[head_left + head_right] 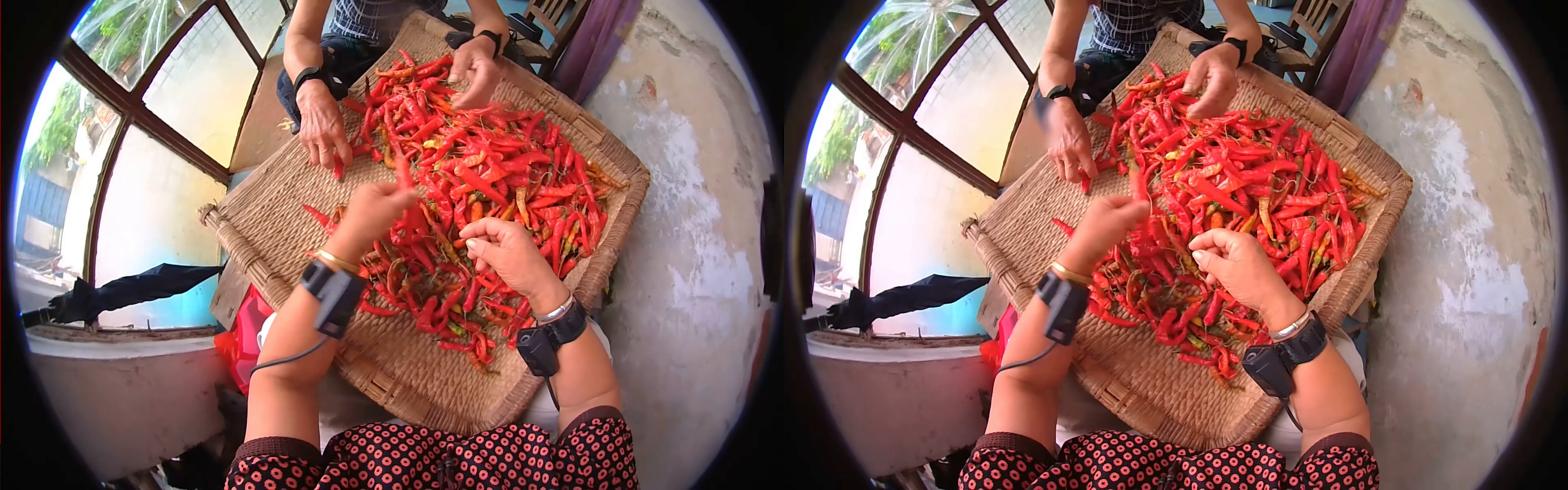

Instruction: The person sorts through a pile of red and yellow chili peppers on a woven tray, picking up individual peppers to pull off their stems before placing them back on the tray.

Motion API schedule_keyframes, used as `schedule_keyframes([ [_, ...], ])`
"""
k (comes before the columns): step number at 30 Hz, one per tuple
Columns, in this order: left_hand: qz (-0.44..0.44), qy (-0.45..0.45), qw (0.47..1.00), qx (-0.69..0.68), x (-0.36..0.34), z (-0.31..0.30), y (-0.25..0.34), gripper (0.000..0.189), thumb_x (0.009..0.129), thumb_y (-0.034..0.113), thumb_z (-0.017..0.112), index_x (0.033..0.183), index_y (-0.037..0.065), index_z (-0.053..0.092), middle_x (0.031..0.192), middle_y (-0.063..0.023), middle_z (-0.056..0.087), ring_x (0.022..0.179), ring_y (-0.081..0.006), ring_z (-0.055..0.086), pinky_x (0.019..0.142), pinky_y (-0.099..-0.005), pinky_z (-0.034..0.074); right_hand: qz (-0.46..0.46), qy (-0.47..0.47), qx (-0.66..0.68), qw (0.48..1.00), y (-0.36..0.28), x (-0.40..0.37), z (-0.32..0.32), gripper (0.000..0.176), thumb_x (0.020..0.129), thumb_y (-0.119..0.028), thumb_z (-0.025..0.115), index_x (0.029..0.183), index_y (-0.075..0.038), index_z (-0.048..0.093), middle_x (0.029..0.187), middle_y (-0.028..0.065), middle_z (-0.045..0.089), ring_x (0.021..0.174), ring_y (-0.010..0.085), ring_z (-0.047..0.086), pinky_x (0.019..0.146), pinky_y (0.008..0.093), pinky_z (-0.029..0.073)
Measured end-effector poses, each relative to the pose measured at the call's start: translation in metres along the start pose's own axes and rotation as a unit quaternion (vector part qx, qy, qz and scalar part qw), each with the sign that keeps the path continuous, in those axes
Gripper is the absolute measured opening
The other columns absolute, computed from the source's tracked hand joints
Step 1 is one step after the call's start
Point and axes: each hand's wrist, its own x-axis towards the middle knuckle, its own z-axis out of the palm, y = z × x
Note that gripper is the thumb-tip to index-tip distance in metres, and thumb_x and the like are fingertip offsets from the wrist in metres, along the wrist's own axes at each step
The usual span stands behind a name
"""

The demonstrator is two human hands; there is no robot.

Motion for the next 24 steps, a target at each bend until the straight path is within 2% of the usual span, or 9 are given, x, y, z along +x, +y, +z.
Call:
schedule_keyframes([
  [4,-0.033,0.123,0.977,-0.17,0.002,-0.037,-0.003,0.027,0.086,0.025,0.058,0.096,0.0,0.063,0.069,-0.0007,0.059,0.056,-0.0049,0.05,0.048,-0.0195,0.039,0.0,0.033,-0.061,0.998,0.002,0.004,-0.007,0.017,0.083,-0.011,0.06,0.095,0.001,0.061,0.072,0.0007,0.058,0.059,0.0084,0.055,0.057,0.0223,0.046],
  [6,-0.013,0.188,0.952,-0.242,0.004,-0.031,-0.007,0.028,0.086,0.024,0.059,0.098,-0.001,0.063,0.07,-0.0005,0.059,0.057,-0.0062,0.051,0.05,-0.0194,0.04,-0.165,0.158,-0.221,0.948,0.013,0.009,-0.016,0.017,0.079,-0.01,0.062,0.094,-0.001,0.061,0.072,0.0045,0.06,0.058,0.014,0.057,0.058,0.0258,0.047],
  [9,0.05,0.077,0.996,-0.014,-0.006,-0.005,-0.004,0.023,0.086,0.017,0.059,0.104,0.003,0.061,0.076,0.0016,0.06,0.059,-0.0038,0.052,0.05,-0.0187,0.041,-0.178,0.199,-0.35,0.898,0.008,0.01,-0.026,0.023,0.074,-0.011,0.065,0.095,-0.002,0.062,0.092,0.0117,0.058,0.084,0.0254,0.057,0.075,0.0346,0.047],
  [10,0.165,0.055,0.98,0.099,-0.003,0.004,-0.014,0.025,0.084,0.015,0.06,0.105,0.002,0.06,0.075,0.001,0.06,0.061,-0.006,0.054,0.055,-0.0213,0.045,-0.232,0.215,-0.431,0.845,0.009,0.011,-0.028,0.024,0.073,-0.012,0.066,0.095,-0.002,0.062,0.099,0.0134,0.056,0.095,0.0282,0.054,0.082,0.0371,0.045],
  [12,0.406,0.062,0.869,0.278,-0.002,0.021,-0.017,0.027,0.084,0.014,0.062,0.107,0.001,0.059,0.076,-0.001,0.06,0.064,-0.0065,0.054,0.06,-0.0229,0.046,-0.22,0.207,-0.449,0.841,0.013,0.013,-0.026,0.027,0.071,-0.014,0.068,0.095,-0.002,0.062,0.11,0.0154,0.051,0.107,0.0318,0.046,0.09,0.0408,0.039],
  [13,0.406,0.062,0.868,0.278,-0.005,0.026,-0.013,0.027,0.084,0.014,0.062,0.107,0.001,0.059,0.076,-0.001,0.06,0.064,-0.0065,0.054,0.06,-0.0229,0.046,-0.228,0.181,-0.484,0.825,0.022,0.015,-0.027,0.029,0.071,-0.014,0.068,0.096,-0.002,0.061,0.11,0.0157,0.051,0.107,0.0323,0.046,0.09,0.0413,0.039],
  [16,0.34,-0.039,0.901,0.268,-0.02,0.035,0.0,0.029,0.084,0.016,0.062,0.108,0.001,0.058,0.083,-0.004,0.06,0.067,-0.0071,0.054,0.061,-0.0241,0.046,-0.226,0.159,-0.53,0.802,0.024,0.016,-0.021,0.032,0.07,-0.014,0.069,0.097,0.0,0.06,0.111,0.0152,0.051,0.107,0.0322,0.046,0.091,0.0431,0.038],
  [19,0.122,-0.079,0.989,-0.037,-0.024,0.047,-0.003,0.024,0.086,0.02,0.061,0.101,0.002,0.061,0.078,-0.0005,0.06,0.062,-0.0077,0.054,0.057,-0.022,0.045,-0.233,0.11,-0.463,0.848,0.01,0.006,-0.007,0.033,0.069,-0.012,0.068,0.098,0.001,0.058,0.106,0.0136,0.053,0.1,0.031,0.05,0.087,0.0415,0.041],
  [24,0.004,-0.119,0.966,-0.228,-0.028,0.033,0.012,0.016,0.088,0.023,0.058,0.087,0.007,0.062,0.068,0.0019,0.058,0.054,-0.0037,0.047,0.049,-0.0175,0.036,-0.293,0.035,-0.388,0.873,0.01,-0.004,0.012,0.024,0.072,-0.011,0.063,0.093,0.0,0.06,0.101,0.0145,0.053,0.092,0.0307,0.054,0.081,0.0381,0.044],
])
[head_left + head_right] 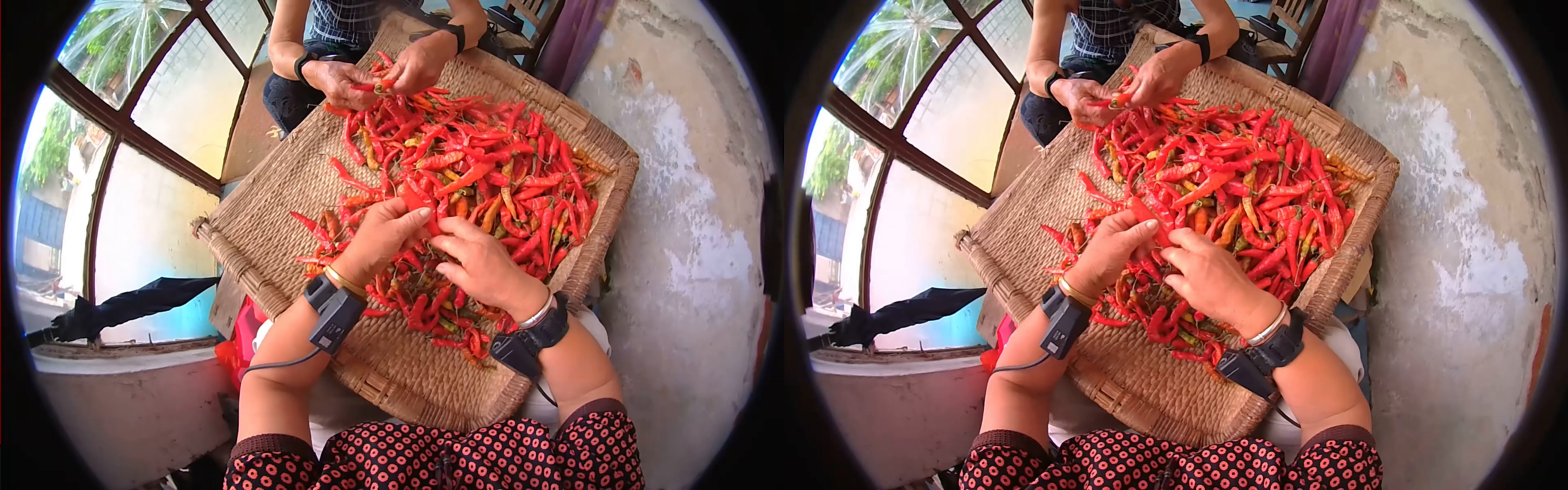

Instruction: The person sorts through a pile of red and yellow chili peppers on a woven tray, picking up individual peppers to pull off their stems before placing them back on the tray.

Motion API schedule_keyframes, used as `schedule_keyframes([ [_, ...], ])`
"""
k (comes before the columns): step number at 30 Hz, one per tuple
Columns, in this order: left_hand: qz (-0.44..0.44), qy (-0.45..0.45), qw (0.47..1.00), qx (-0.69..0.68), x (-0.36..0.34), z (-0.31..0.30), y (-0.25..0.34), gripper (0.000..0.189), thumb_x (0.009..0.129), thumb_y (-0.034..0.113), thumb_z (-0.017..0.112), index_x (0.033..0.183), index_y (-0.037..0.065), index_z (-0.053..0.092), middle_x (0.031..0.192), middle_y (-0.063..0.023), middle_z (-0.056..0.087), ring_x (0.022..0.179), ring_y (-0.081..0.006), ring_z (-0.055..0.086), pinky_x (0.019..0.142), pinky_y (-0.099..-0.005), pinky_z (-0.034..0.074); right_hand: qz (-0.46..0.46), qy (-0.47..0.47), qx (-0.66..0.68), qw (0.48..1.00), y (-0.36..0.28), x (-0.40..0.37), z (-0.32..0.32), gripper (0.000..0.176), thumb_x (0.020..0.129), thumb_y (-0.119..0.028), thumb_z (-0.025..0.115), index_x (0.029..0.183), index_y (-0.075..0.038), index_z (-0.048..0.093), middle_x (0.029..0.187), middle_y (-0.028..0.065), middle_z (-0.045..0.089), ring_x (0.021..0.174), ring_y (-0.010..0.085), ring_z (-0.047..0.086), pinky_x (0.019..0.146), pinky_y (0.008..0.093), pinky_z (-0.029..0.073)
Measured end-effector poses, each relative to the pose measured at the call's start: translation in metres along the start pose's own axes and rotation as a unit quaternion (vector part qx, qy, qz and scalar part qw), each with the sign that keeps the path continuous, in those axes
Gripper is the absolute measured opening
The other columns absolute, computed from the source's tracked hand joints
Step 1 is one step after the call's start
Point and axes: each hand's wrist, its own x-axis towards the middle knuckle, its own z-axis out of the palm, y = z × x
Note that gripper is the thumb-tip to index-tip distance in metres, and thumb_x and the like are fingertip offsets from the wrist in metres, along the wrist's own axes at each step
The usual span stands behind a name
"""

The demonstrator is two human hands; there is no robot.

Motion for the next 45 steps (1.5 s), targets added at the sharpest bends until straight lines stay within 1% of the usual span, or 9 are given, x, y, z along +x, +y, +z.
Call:
schedule_keyframes([
  [2,-0.017,0.042,0.999,0.021,0.003,-0.013,0.009,0.016,0.088,0.021,0.058,0.084,0.006,0.061,0.065,0.002,0.057,0.052,-0.0042,0.047,0.049,-0.0182,0.037,-0.004,-0.029,0.063,0.998,0.002,-0.001,-0.003,0.022,0.072,-0.012,0.063,0.092,-0.002,0.061,0.098,0.0135,0.054,0.09,0.0297,0.055,0.08,0.0372,0.045],
  [7,0.013,0.269,0.934,-0.237,0.01,-0.042,0.018,0.018,0.09,0.023,0.055,0.083,0.006,0.059,0.067,0.001,0.056,0.051,-0.0054,0.047,0.045,-0.0196,0.035,0.046,-0.017,-0.165,0.985,0.015,-0.004,-0.029,0.019,0.07,-0.013,0.068,0.084,-0.004,0.059,0.085,0.0115,0.054,0.082,0.0286,0.055,0.073,0.0397,0.046],
  [11,0.012,0.117,0.975,0.187,0.006,-0.033,0.004,0.018,0.089,0.017,0.054,0.101,0.007,0.063,0.075,0.003,0.06,0.059,-0.0047,0.05,0.049,-0.0198,0.04,0.068,-0.09,-0.206,0.972,0.005,-0.015,-0.033,0.022,0.066,-0.013,0.071,0.082,-0.004,0.059,0.081,0.0104,0.054,0.082,0.0288,0.056,0.07,0.0396,0.047],
  [14,0.356,0.039,0.783,0.508,0.011,-0.022,-0.013,0.027,0.074,0.007,0.065,0.101,0.008,0.062,0.096,-0.0134,0.061,0.079,-0.0262,0.063,0.066,-0.0327,0.052,0.073,-0.122,-0.257,0.956,0.002,-0.017,-0.038,0.022,0.064,-0.015,0.073,0.078,-0.005,0.059,0.08,0.0106,0.053,0.08,0.0289,0.057,0.068,0.0398,0.047],
  [20,0.262,-0.017,0.696,0.668,0.008,-0.005,-0.003,0.036,0.077,0.012,0.06,0.113,0.01,0.055,0.114,-0.0103,0.051,0.07,-0.0266,0.062,0.054,-0.0353,0.05,0.11,-0.174,-0.258,0.944,0.005,-0.015,-0.038,0.017,0.063,-0.015,0.071,0.071,-0.006,0.06,0.079,0.0125,0.054,0.07,0.0304,0.059,0.063,0.0405,0.048],
  [32,0.243,-0.013,0.618,0.748,0.01,-0.006,-0.013,0.035,0.081,0.019,0.054,0.115,0.011,0.051,0.078,-0.0082,0.055,0.06,-0.0246,0.06,0.048,-0.0357,0.046,0.092,-0.265,-0.261,0.924,0.01,-0.021,-0.02,0.007,0.07,-0.011,0.057,0.072,-0.008,0.063,0.072,0.0111,0.062,0.074,0.0281,0.063,0.064,0.0404,0.049],
  [39,0.24,0.003,0.619,0.748,0.007,-0.006,-0.005,0.02,0.081,0.018,0.053,0.101,0.01,0.052,0.074,-0.0082,0.055,0.058,-0.0242,0.059,0.048,-0.0363,0.046,0.132,-0.356,-0.25,0.891,-0.001,-0.014,-0.018,0.019,0.065,-0.022,0.07,0.074,-0.006,0.066,0.075,0.0126,0.065,0.078,0.0279,0.064,0.067,0.0384,0.05],
  [42,0.254,0.006,0.675,0.692,0.005,-0.01,0.001,0.015,0.08,0.015,0.058,0.093,0.008,0.056,0.071,-0.0093,0.058,0.06,-0.0241,0.06,0.05,-0.0342,0.047,0.103,-0.315,-0.267,0.905,0.01,-0.024,-0.008,0.014,0.066,-0.02,0.067,0.07,-0.006,0.065,0.071,0.0119,0.064,0.075,0.0276,0.064,0.065,0.0384,0.049],
  [45,0.28,0.049,0.83,0.479,-0.002,-0.015,0.011,0.007,0.078,0.007,0.065,0.084,0.004,0.062,0.073,-0.0072,0.063,0.061,-0.0151,0.06,0.055,-0.0252,0.047,0.081,-0.269,-0.282,0.917,0.014,-0.029,-0.006,0.011,0.067,-0.018,0.065,0.066,-0.007,0.064,0.067,0.0115,0.062,0.07,0.0275,0.063,0.062,0.0386,0.049],
])
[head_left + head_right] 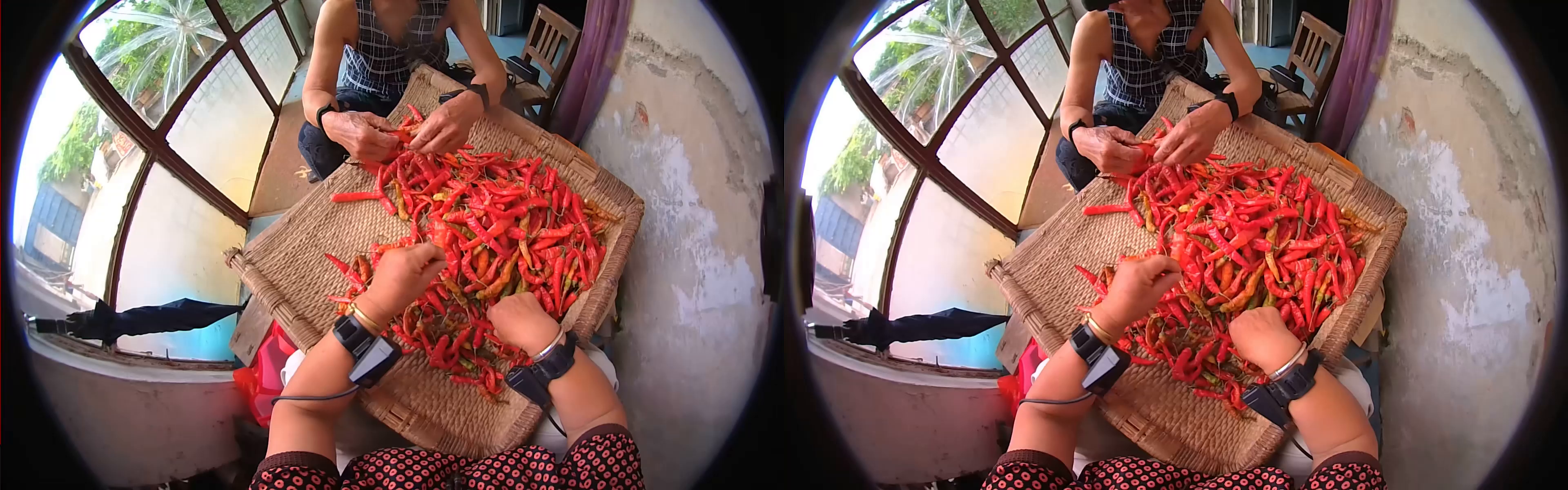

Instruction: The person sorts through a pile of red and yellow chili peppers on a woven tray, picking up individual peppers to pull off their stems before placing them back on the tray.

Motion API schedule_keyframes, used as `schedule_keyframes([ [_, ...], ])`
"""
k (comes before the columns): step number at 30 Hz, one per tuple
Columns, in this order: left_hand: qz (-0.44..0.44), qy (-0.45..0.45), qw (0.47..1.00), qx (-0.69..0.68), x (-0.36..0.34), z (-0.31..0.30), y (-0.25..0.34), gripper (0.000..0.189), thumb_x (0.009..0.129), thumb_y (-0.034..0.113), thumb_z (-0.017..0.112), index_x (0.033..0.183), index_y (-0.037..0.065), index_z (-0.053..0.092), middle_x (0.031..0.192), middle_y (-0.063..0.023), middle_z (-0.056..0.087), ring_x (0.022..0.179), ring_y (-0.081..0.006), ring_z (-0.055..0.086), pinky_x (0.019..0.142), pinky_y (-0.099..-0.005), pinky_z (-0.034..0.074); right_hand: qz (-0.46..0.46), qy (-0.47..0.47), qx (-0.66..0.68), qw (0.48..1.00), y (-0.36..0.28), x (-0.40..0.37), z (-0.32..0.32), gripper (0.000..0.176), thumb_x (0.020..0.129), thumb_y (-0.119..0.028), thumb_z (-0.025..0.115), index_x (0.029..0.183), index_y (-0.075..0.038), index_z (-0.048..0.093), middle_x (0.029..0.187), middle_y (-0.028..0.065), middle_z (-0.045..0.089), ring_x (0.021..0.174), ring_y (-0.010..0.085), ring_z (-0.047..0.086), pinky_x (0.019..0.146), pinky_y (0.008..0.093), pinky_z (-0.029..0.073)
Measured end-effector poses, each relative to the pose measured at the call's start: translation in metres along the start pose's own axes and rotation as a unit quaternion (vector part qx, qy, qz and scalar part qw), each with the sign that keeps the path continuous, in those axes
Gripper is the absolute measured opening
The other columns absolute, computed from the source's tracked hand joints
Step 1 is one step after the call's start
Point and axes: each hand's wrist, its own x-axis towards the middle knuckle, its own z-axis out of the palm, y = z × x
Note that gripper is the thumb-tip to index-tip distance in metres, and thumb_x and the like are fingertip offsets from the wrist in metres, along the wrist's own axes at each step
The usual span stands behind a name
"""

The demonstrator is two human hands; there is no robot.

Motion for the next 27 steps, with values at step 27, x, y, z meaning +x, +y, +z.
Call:
schedule_keyframes([
  [27,-0.076,-0.256,0.937,-0.225,-0.011,-0.018,0.041,0.021,0.082,0.016,0.063,0.098,0.002,0.059,0.077,-0.0059,0.062,0.07,-0.0117,0.06,0.062,-0.0268,0.048,-0.067,0.117,0.763,0.633,-0.003,-0.006,-0.046,0.023,0.089,-0.024,0.056,0.086,-0.002,0.061,0.07,0.0031,0.06,0.06,0.0068,0.054,0.056,0.0203,0.045],
])
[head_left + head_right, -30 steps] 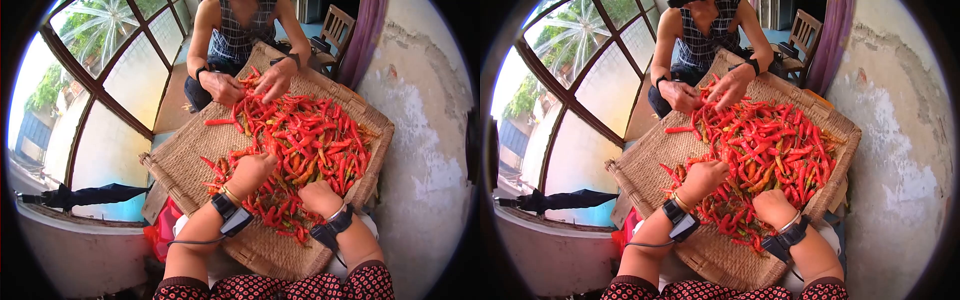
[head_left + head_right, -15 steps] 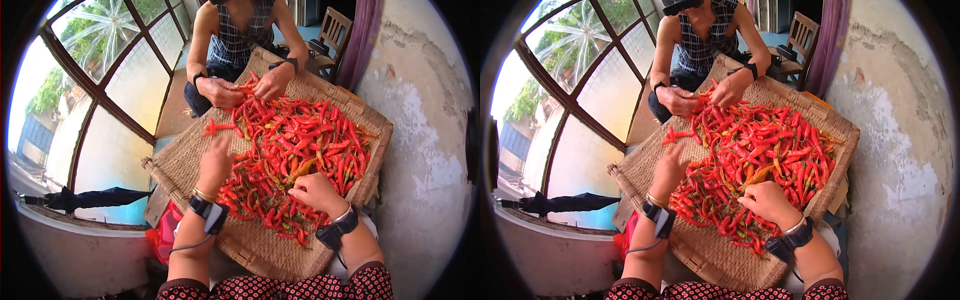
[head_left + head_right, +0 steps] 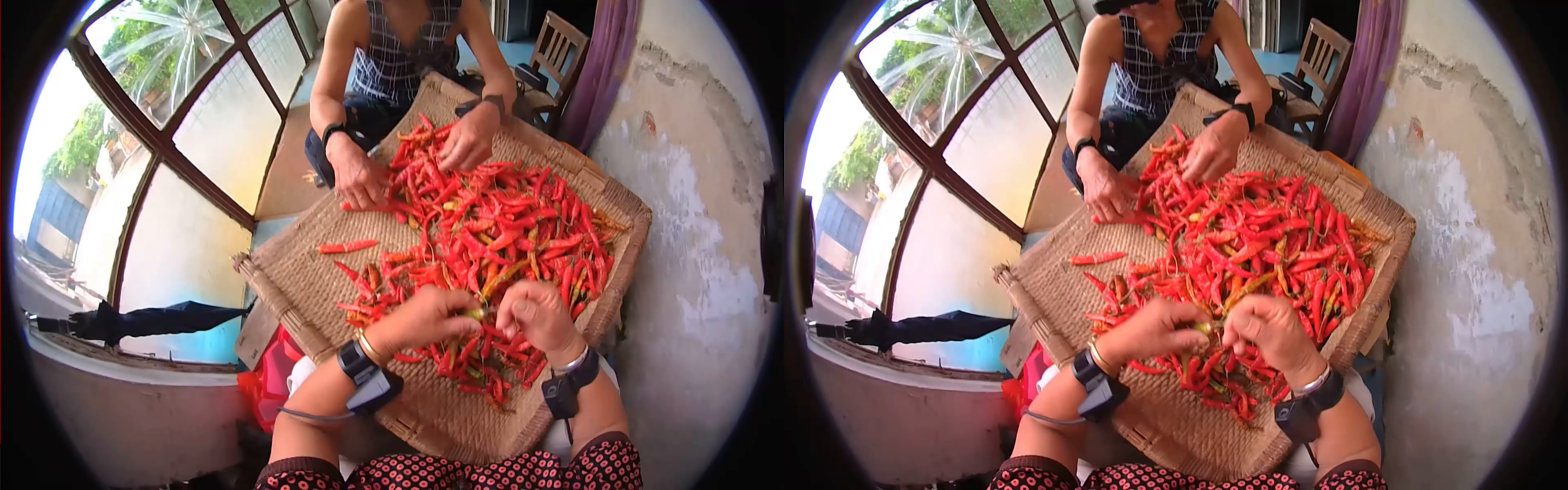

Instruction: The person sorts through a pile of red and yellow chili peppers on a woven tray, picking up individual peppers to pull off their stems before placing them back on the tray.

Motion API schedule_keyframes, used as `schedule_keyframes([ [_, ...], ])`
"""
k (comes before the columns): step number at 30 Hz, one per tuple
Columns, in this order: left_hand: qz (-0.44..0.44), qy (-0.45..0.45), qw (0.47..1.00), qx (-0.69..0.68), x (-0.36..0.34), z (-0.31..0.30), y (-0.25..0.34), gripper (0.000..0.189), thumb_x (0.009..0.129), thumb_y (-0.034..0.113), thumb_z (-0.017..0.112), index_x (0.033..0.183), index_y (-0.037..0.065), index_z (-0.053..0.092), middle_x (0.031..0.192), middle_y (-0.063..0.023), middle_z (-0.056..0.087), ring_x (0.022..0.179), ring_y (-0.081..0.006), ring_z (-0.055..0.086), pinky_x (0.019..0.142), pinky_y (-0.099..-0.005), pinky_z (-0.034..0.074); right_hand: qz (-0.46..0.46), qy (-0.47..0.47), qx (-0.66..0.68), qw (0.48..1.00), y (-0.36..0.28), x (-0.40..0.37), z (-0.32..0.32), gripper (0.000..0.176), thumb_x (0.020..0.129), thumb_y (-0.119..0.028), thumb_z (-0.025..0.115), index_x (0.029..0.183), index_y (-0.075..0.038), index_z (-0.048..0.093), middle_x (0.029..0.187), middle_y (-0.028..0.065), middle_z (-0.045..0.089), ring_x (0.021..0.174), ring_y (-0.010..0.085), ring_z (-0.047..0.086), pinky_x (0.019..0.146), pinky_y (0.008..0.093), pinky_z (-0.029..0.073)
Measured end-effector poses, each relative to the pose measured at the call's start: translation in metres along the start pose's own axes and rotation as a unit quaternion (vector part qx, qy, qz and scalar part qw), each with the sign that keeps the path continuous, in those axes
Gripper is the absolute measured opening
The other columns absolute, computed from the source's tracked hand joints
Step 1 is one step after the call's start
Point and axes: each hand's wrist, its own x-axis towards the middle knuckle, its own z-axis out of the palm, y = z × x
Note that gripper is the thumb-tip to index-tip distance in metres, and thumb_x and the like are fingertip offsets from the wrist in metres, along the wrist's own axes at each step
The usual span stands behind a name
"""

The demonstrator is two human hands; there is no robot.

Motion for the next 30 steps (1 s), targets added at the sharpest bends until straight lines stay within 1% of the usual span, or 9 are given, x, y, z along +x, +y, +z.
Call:
schedule_keyframes([
  [3,0.038,0.088,0.995,0.037,0.001,-0.004,-0.017,0.015,0.082,0.015,0.063,0.087,0.001,0.061,0.062,-0.0031,0.057,0.055,-0.0076,0.056,0.05,-0.0251,0.045,0.007,0.118,-0.055,0.991,-0.002,0.005,-0.008,0.026,0.087,-0.021,0.057,0.1,0.001,0.057,0.073,0.0043,0.06,0.061,0.0082,0.055,0.057,0.021,0.046],
  [5,-0.105,0.226,0.968,-0.022,-0.002,-0.042,-0.03,0.013,0.082,0.012,0.059,0.084,0.0,0.059,0.058,-0.0051,0.056,0.059,-0.0088,0.06,0.051,-0.0267,0.045,0.02,0.166,-0.284,0.944,-0.007,0.005,-0.02,0.025,0.083,-0.018,0.062,0.098,0.001,0.058,0.074,0.0063,0.06,0.06,0.0107,0.056,0.057,0.0243,0.046],
  [7,-0.118,0.388,0.884,0.231,-0.002,-0.059,-0.043,0.016,0.079,0.012,0.061,0.086,-0.002,0.059,0.064,-0.0123,0.061,0.062,-0.0318,0.062,0.057,-0.0363,0.049,-0.001,0.163,-0.522,0.838,-0.006,0.002,-0.036,0.022,0.076,-0.016,0.065,0.092,-0.001,0.06,0.076,0.0109,0.058,0.064,0.0225,0.059,0.059,0.0338,0.046],
  [8,0.024,0.492,0.774,0.398,0.001,-0.059,-0.052,0.019,0.077,0.013,0.063,0.091,0.0,0.059,0.071,-0.0161,0.062,0.068,-0.0382,0.059,0.061,-0.0416,0.049,-0.018,0.166,-0.614,0.772,-0.003,-0.001,-0.042,0.022,0.075,-0.017,0.066,0.089,-0.002,0.059,0.08,0.0133,0.058,0.072,0.0307,0.059,0.063,0.0392,0.047],
  [12,-0.147,0.29,0.897,0.3,0.001,-0.04,-0.038,0.032,0.072,0.014,0.068,0.101,0.004,0.061,0.089,-0.0167,0.063,0.08,-0.0328,0.062,0.07,-0.0378,0.05,0.024,0.152,-0.705,0.692,-0.004,-0.014,-0.05,0.022,0.072,-0.018,0.066,0.087,-0.004,0.058,0.083,0.0148,0.058,0.078,0.0334,0.058,0.066,0.0431,0.046],
  [15,0.074,0.183,0.919,0.343,0.008,-0.011,-0.039,0.03,0.074,0.015,0.067,0.102,0.008,0.061,0.093,-0.0115,0.062,0.081,-0.028,0.062,0.068,-0.0354,0.051,0.047,0.107,-0.709,0.696,-0.004,-0.01,-0.058,0.023,0.07,-0.018,0.066,0.087,-0.005,0.058,0.082,0.0146,0.058,0.078,0.0332,0.058,0.067,0.0433,0.046],
  [18,0.114,0.084,0.919,0.367,0.021,0.012,-0.04,0.035,0.076,0.019,0.065,0.109,0.01,0.058,0.111,-0.0111,0.056,0.078,-0.0276,0.062,0.063,-0.0375,0.052,0.065,0.083,-0.7,0.707,-0.002,-0.01,-0.055,0.022,0.071,-0.017,0.066,0.087,-0.005,0.058,0.081,0.0139,0.056,0.078,0.033,0.057,0.069,0.0427,0.046],
  [21,0.092,0.074,0.926,0.358,0.028,0.027,-0.035,0.04,0.076,0.023,0.065,0.113,0.011,0.057,0.12,-0.0139,0.05,0.077,-0.0299,0.062,0.06,-0.0382,0.052,0.0,0.051,-0.627,0.777,-0.004,0.003,-0.041,0.023,0.071,-0.012,0.065,0.093,-0.006,0.06,0.09,0.0144,0.054,0.084,0.0327,0.056,0.072,0.0426,0.046],
  [30,0.099,0.079,0.962,0.242,0.036,0.044,-0.047,0.038,0.072,0.013,0.068,0.109,0.007,0.06,0.118,-0.0167,0.05,0.091,-0.0311,0.059,0.078,-0.0367,0.05,-0.074,-0.026,-0.639,0.765,0.025,0.013,-0.038,0.021,0.072,-0.006,0.062,0.091,0.001,0.058,0.115,0.0168,0.047,0.098,0.034,0.053,0.082,0.0405,0.045],
])
